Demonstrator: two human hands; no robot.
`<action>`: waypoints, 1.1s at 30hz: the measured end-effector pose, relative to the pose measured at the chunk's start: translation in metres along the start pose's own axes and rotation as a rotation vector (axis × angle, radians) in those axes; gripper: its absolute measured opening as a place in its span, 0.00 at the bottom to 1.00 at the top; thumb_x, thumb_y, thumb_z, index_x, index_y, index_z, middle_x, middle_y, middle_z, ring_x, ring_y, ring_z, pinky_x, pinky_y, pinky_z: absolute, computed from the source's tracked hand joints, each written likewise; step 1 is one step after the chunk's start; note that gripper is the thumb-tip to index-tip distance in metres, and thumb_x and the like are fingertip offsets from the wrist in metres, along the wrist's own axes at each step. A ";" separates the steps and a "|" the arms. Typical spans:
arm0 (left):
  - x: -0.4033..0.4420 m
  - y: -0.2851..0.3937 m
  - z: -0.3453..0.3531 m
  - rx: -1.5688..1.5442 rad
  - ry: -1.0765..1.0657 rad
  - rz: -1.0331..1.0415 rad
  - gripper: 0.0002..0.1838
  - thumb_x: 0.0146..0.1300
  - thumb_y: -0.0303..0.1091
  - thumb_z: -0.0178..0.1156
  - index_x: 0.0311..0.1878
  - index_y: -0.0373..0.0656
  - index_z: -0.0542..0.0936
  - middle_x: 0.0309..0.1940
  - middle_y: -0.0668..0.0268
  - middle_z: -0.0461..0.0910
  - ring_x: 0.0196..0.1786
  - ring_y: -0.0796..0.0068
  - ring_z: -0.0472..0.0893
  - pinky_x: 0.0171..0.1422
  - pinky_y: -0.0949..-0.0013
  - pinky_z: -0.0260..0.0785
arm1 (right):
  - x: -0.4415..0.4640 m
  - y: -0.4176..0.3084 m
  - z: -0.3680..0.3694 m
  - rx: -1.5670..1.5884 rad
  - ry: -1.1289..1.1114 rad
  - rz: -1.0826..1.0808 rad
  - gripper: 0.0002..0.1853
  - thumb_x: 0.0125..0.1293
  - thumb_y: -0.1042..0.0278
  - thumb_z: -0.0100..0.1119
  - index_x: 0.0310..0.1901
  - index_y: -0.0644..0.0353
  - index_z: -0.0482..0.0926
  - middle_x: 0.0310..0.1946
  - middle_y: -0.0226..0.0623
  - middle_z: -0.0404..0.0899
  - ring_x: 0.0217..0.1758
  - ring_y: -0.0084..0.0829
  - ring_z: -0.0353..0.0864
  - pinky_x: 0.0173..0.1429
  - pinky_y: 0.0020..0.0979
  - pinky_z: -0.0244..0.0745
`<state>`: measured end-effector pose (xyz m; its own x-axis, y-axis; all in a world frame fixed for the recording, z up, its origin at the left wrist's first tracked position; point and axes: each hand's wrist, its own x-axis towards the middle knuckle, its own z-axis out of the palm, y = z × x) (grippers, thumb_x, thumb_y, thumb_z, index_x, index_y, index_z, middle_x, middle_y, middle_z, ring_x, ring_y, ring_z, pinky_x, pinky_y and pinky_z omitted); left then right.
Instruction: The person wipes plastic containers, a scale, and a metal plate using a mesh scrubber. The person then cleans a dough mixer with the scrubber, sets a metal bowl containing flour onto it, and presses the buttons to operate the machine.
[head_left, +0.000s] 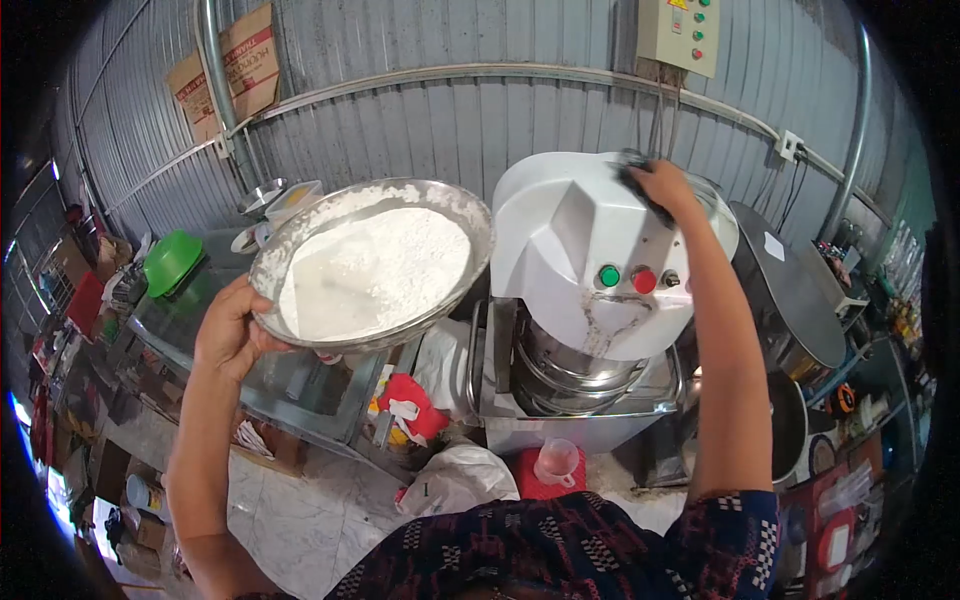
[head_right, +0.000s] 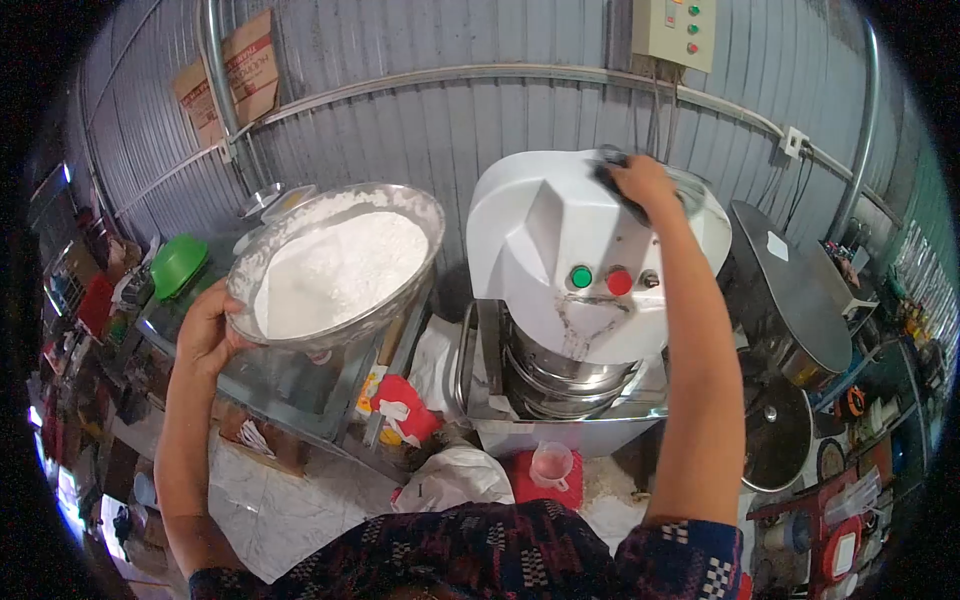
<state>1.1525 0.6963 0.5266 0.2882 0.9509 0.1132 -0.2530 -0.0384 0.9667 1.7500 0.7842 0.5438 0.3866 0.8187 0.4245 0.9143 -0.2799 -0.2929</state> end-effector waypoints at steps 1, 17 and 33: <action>0.005 -0.002 0.003 -0.035 -0.053 0.002 0.27 0.51 0.26 0.51 0.57 0.30 0.68 0.45 0.53 0.78 0.39 0.59 0.83 0.33 0.57 0.82 | -0.004 0.017 0.001 -0.024 0.098 -0.008 0.21 0.59 0.50 0.57 0.44 0.59 0.81 0.45 0.50 0.79 0.50 0.49 0.78 0.53 0.44 0.71; 0.036 0.002 0.114 -0.150 -0.281 -0.108 0.21 0.52 0.21 0.48 0.52 0.29 0.70 0.48 0.51 0.77 0.47 0.57 0.81 0.51 0.51 0.77 | -0.159 -0.145 0.006 2.600 0.075 -0.079 0.22 0.69 0.52 0.45 0.55 0.60 0.73 0.51 0.41 0.77 0.52 0.41 0.77 0.60 0.41 0.70; 0.050 -0.019 0.118 -0.091 -0.251 -0.061 0.27 0.52 0.20 0.47 0.59 0.33 0.67 0.49 0.55 0.76 0.48 0.61 0.80 0.53 0.56 0.76 | -0.253 -0.178 0.044 2.907 -0.697 0.188 0.27 0.69 0.49 0.37 0.61 0.60 0.67 0.59 0.44 0.71 0.59 0.41 0.72 0.65 0.43 0.67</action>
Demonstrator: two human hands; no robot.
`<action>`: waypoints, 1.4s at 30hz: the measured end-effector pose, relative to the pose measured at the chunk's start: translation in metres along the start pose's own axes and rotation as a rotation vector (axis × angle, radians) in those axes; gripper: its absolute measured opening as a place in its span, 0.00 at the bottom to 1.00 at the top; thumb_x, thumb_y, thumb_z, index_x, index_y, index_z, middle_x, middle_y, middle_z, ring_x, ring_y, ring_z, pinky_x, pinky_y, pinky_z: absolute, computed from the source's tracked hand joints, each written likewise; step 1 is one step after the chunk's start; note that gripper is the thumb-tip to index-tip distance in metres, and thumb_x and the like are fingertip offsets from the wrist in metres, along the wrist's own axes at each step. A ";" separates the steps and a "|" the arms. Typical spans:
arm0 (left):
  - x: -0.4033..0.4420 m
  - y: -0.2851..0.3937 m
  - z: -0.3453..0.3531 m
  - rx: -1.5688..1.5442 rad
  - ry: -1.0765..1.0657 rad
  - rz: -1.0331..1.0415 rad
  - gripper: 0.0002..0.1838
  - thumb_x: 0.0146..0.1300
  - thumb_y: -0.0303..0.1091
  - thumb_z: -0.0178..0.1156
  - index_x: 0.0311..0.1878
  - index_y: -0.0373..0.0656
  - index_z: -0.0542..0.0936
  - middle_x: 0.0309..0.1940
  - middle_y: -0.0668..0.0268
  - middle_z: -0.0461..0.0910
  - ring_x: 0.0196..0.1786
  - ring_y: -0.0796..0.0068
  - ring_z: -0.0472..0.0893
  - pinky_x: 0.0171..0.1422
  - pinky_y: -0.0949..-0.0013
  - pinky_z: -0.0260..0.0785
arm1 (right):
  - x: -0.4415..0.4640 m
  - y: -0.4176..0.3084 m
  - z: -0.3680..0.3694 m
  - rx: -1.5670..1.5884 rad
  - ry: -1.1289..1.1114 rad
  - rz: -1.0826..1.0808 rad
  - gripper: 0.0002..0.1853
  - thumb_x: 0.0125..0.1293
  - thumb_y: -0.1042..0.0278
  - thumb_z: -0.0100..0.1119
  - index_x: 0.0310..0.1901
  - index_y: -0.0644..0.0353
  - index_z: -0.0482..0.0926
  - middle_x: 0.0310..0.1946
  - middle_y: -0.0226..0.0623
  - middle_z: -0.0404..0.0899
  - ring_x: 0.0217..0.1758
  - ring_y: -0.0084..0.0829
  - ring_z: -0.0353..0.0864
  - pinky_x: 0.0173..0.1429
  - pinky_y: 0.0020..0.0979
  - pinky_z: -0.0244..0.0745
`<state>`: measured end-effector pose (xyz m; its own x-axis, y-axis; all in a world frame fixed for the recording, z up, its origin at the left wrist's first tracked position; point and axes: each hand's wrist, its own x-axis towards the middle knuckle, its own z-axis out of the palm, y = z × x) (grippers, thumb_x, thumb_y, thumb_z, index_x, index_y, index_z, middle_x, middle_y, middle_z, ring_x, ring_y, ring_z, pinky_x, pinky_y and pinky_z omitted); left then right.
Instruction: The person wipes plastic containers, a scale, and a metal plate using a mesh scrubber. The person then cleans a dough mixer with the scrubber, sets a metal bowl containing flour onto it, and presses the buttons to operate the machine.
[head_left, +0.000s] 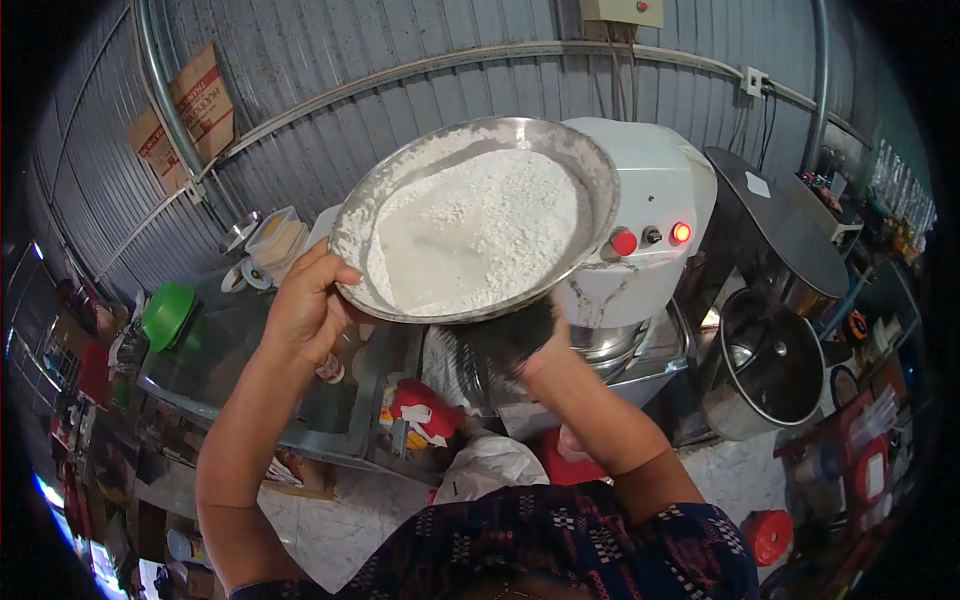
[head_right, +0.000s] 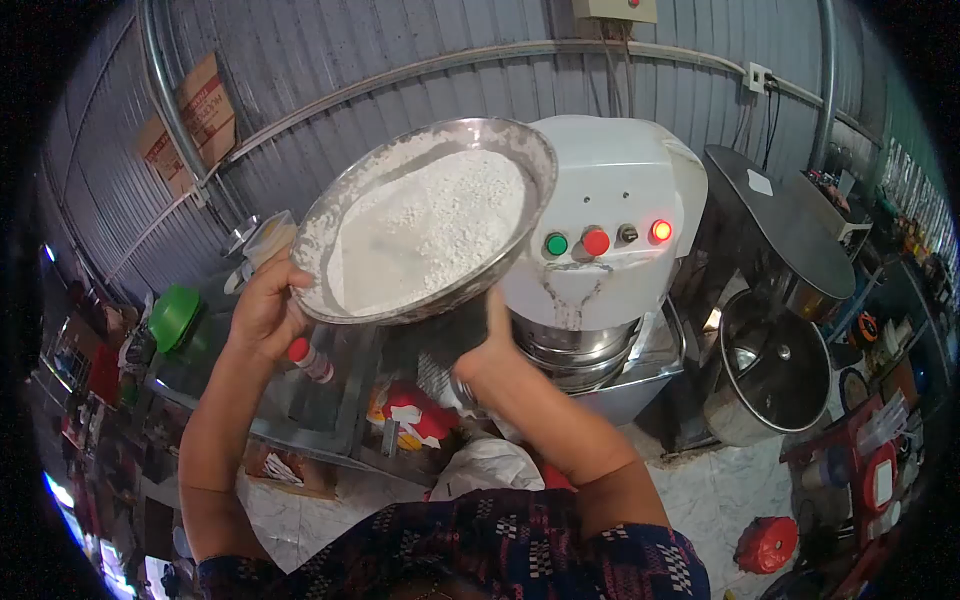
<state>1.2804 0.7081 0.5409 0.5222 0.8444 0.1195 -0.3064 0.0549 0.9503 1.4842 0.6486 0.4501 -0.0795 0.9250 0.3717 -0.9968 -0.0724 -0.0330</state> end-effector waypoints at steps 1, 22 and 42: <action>-0.002 0.000 -0.004 -0.001 0.003 -0.003 0.27 0.52 0.20 0.47 0.59 0.33 0.67 0.49 0.55 0.76 0.48 0.61 0.80 0.53 0.56 0.76 | -0.001 -0.016 -0.003 -0.037 -0.100 -0.056 0.27 0.69 0.50 0.37 0.63 0.59 0.65 0.61 0.44 0.68 0.61 0.42 0.70 0.67 0.43 0.65; 0.055 0.037 0.026 -0.024 -0.003 0.099 0.18 0.52 0.25 0.51 0.47 0.26 0.71 0.44 0.47 0.78 0.43 0.52 0.81 0.43 0.50 0.80 | 0.056 -0.123 0.046 -2.316 0.051 -0.898 0.14 0.52 0.72 0.62 0.43 0.56 0.79 0.51 0.36 0.73 0.55 0.39 0.69 0.56 0.37 0.66; 0.150 0.013 0.117 0.081 0.062 0.102 0.17 0.51 0.25 0.52 0.44 0.25 0.71 0.41 0.46 0.76 0.39 0.50 0.80 0.41 0.51 0.80 | 0.079 -0.379 0.057 -2.828 0.723 -0.096 0.27 0.64 0.44 0.49 0.51 0.60 0.77 0.52 0.48 0.76 0.57 0.47 0.74 0.58 0.41 0.68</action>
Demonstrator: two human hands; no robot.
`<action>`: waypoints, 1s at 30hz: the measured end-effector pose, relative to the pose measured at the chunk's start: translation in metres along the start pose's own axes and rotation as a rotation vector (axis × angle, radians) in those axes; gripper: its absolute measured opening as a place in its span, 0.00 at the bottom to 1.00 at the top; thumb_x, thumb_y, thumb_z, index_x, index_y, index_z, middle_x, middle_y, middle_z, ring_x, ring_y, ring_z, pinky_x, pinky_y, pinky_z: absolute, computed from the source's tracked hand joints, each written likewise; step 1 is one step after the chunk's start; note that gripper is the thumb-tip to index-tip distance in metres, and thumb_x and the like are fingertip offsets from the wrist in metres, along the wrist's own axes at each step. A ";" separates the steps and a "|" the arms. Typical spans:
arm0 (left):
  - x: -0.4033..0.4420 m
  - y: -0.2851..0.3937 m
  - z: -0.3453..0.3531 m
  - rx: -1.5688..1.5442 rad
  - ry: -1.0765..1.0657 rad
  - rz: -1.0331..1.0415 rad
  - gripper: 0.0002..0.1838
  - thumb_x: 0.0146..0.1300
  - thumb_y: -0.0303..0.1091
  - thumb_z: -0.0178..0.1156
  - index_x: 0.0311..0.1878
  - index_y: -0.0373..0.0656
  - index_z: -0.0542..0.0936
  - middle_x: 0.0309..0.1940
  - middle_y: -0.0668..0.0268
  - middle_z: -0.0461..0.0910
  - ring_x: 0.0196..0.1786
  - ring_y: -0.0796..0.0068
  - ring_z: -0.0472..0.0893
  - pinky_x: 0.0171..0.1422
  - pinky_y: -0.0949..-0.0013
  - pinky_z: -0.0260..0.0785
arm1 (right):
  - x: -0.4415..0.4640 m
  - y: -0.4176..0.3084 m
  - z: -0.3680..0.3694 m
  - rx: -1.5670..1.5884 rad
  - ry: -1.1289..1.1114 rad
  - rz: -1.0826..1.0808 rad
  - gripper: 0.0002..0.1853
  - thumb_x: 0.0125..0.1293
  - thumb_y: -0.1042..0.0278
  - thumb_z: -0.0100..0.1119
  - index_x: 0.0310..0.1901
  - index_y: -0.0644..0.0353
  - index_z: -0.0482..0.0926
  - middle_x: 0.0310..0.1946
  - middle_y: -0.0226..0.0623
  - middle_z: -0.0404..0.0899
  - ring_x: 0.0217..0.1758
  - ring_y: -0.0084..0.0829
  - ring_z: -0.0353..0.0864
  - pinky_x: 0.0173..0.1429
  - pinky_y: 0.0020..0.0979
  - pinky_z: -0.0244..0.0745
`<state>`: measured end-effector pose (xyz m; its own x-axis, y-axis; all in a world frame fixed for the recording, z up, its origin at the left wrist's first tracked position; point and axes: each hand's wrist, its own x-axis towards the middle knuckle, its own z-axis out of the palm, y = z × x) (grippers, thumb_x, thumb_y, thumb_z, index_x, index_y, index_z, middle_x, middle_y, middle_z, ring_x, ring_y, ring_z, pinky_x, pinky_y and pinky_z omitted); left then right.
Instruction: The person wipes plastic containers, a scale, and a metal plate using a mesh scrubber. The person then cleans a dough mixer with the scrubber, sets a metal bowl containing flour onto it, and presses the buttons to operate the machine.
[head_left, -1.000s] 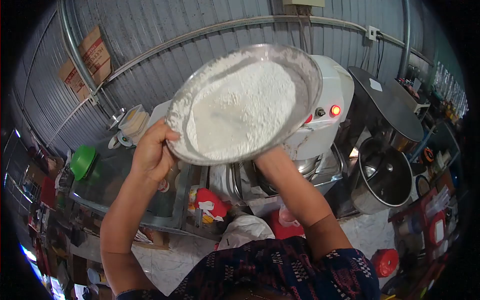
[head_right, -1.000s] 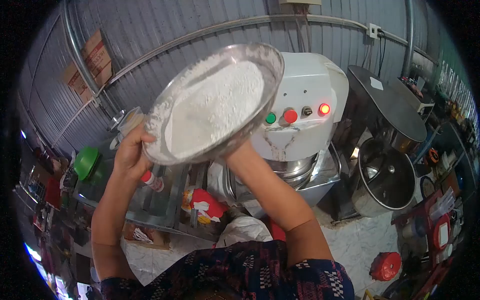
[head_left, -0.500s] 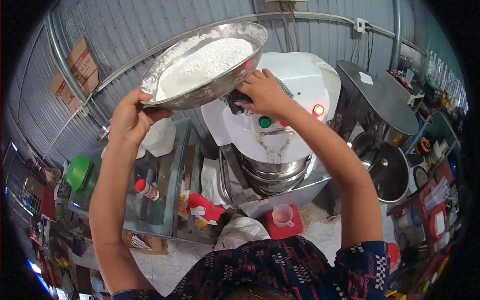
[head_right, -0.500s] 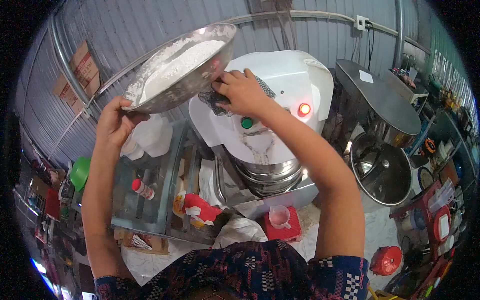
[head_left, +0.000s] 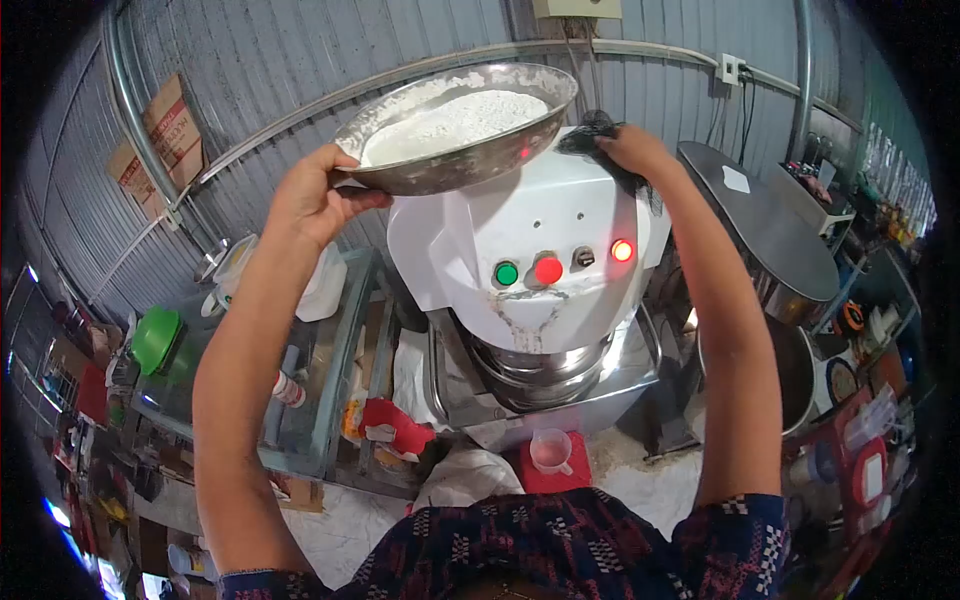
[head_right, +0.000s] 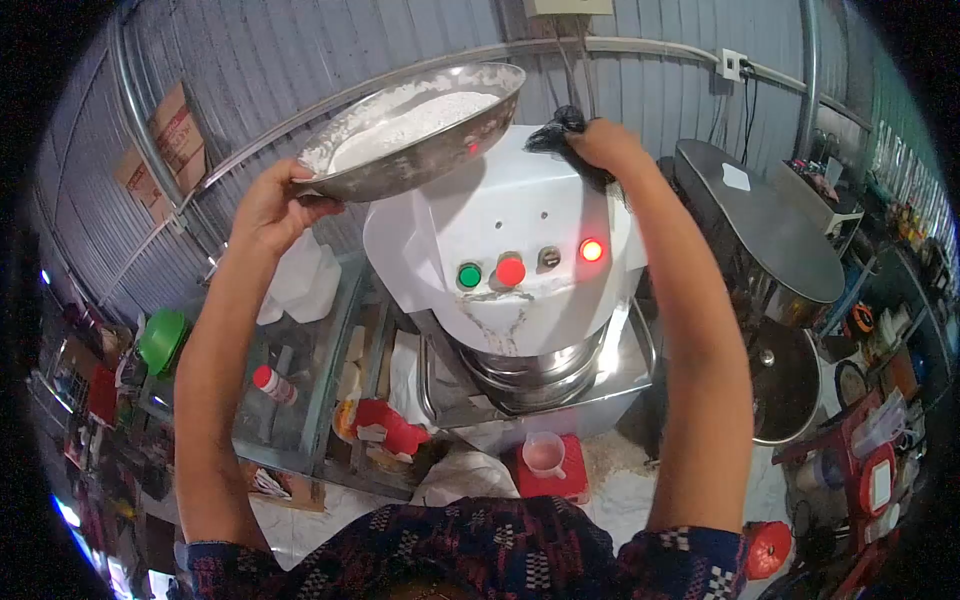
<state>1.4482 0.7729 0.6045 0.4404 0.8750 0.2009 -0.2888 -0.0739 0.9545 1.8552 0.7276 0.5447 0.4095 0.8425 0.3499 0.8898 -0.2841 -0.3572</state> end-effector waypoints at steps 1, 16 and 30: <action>0.003 -0.001 0.008 0.001 -0.001 0.005 0.17 0.51 0.25 0.52 0.44 0.25 0.71 0.41 0.46 0.76 0.39 0.50 0.80 0.41 0.51 0.80 | 0.005 -0.015 -0.001 -0.131 -0.052 0.092 0.28 0.63 0.42 0.48 0.52 0.58 0.77 0.54 0.47 0.75 0.58 0.46 0.73 0.59 0.41 0.68; 0.042 -0.015 0.073 0.018 0.052 -0.001 0.16 0.53 0.25 0.48 0.43 0.22 0.69 0.34 0.43 0.77 0.29 0.51 0.82 0.30 0.60 0.84 | -0.001 -0.076 0.029 0.105 0.043 -0.540 0.32 0.61 0.39 0.46 0.64 0.47 0.67 0.64 0.42 0.65 0.68 0.44 0.62 0.69 0.37 0.58; 0.051 -0.074 0.107 -0.001 0.126 -0.094 0.19 0.51 0.25 0.51 0.47 0.25 0.68 0.39 0.45 0.75 0.33 0.48 0.80 0.30 0.57 0.82 | 0.024 0.197 0.107 1.248 0.266 0.468 0.33 0.61 0.45 0.56 0.53 0.71 0.74 0.50 0.42 0.77 0.51 0.37 0.76 0.55 0.34 0.68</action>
<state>1.5831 0.7716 0.5678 0.3551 0.9312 0.0817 -0.2524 0.0114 0.9676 2.0194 0.7408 0.3904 0.7726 0.6292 0.0851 -0.0573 0.2026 -0.9776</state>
